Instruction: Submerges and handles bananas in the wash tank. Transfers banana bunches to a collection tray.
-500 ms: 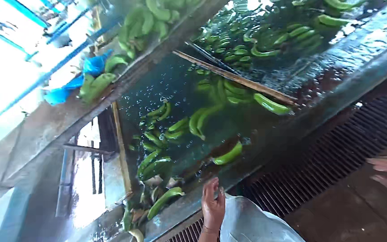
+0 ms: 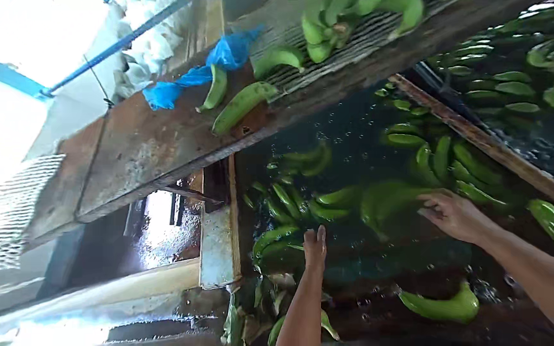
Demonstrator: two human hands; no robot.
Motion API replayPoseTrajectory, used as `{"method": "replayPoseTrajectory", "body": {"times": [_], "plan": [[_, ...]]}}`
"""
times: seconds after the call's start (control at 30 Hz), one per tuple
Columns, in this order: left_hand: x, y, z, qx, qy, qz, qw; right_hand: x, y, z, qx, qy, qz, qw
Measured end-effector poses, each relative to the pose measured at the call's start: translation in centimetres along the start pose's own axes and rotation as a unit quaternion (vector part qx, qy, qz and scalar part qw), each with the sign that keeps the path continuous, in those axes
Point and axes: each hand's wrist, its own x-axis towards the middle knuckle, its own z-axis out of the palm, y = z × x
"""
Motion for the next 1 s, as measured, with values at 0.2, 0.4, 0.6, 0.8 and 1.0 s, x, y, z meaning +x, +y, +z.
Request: {"method": "replayPoseTrajectory", "body": {"times": [0.2,0.4,0.6,0.8,1.0], "plan": [[6.2,1.0,2.5,-0.041,0.013,-0.066,0.997,10.9,-5.0,4.5,0.029,-0.027,-0.133,0.990],[6.8,6.1,-2.0,0.389,-0.014,0.105,0.915,15.5,-5.0,9.4,-0.078,-0.150,-0.205,0.964],[19.7,10.9,-3.8,0.466,0.049,0.133,0.873,14.5,-4.2,11.7,-0.164,-0.234,-0.136,0.949],[22.1,13.4,-7.0,0.434,0.045,0.123,0.892,13.7,-3.5,10.0,-0.092,-0.138,-0.166,0.972],[20.5,15.5,-15.0,0.294,0.157,0.371,0.867,14.9,-7.6,7.0,-0.014,0.018,-0.252,0.967]]}}
